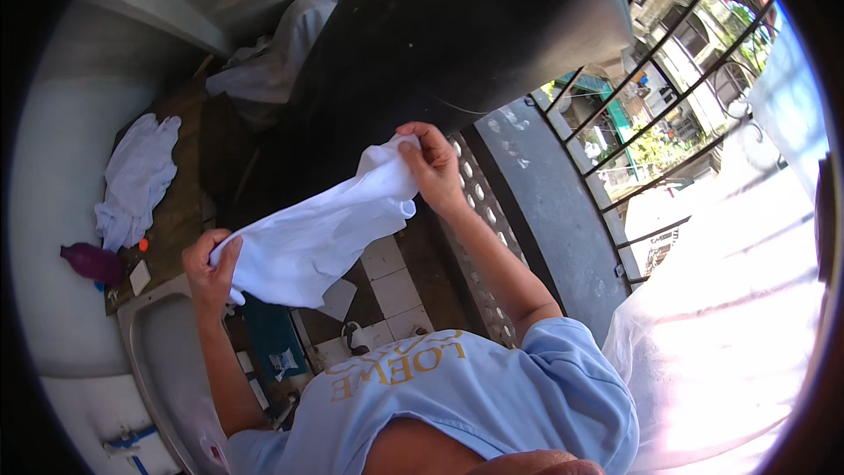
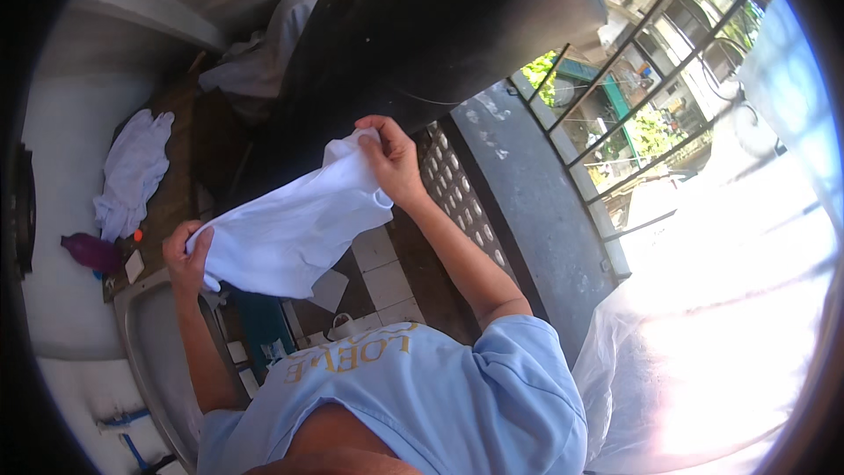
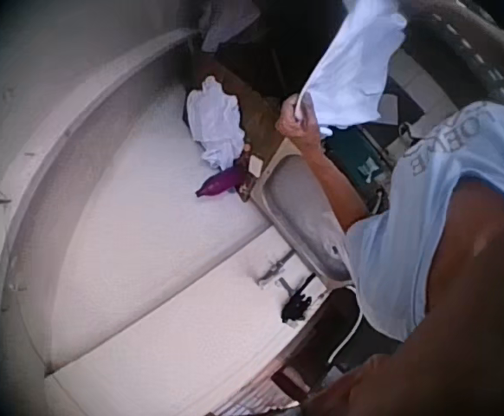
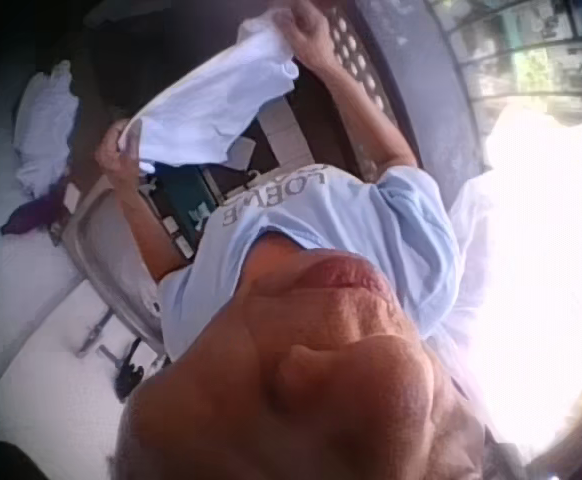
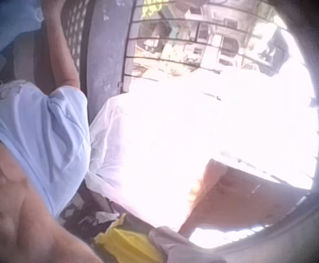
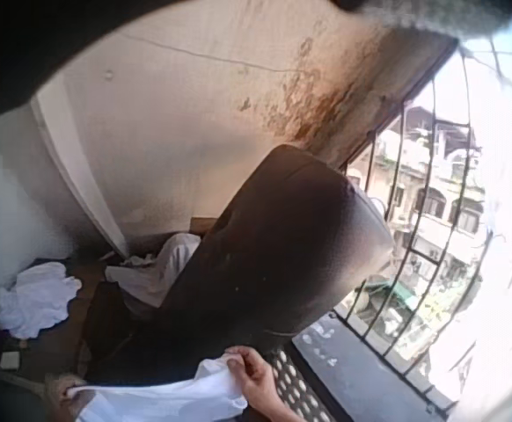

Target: The person washes a white t-shirt by hand in a sink filled with soapy water, scrubbing the fabric against itself, rinsing it, and applying a liquid cleaning agent from a purple bottle to a specific spot before scrubbing it again.

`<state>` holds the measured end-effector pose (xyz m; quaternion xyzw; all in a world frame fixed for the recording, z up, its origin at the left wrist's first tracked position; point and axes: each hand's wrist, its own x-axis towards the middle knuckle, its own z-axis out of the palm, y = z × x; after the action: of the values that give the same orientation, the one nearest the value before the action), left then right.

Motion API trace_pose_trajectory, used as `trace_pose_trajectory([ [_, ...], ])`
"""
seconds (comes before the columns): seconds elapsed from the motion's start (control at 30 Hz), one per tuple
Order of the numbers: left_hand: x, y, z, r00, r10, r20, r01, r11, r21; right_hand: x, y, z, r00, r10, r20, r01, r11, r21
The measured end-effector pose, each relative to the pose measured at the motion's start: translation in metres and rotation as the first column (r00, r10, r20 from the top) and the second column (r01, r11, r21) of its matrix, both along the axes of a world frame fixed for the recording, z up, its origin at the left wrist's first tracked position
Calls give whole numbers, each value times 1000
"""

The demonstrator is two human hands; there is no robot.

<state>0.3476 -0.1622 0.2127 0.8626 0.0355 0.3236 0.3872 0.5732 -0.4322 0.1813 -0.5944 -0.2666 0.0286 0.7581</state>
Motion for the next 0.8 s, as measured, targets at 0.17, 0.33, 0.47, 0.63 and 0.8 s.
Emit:
trace_pose_trajectory([
  [0.17, 3, -32, -48, 989, -102, -103, 91, 990, -103, -17, -34, -37, 997, 57, -60, -68, 977, -200],
  [0.33, 17, -38, -58, 989, -112, -98, 73, 939, -335, -52, -58, -31, 981, 122, -151, -127, 992, -22],
  [0.47, 36, -43, -58, 967, -204, -153, 137, 922, -363, -60, -80, -36, 979, 19, -201, -57, 981, -184],
  [0.63, 29, -37, -50, 984, -178, -11, 152, 870, -469, -72, -85, 0, 935, 147, -323, -150, 989, 16],
  [0.8, 49, -46, -86, 898, -323, -298, 114, 827, -550, -65, -91, -67, 946, -192, -261, 83, 922, -379],
])
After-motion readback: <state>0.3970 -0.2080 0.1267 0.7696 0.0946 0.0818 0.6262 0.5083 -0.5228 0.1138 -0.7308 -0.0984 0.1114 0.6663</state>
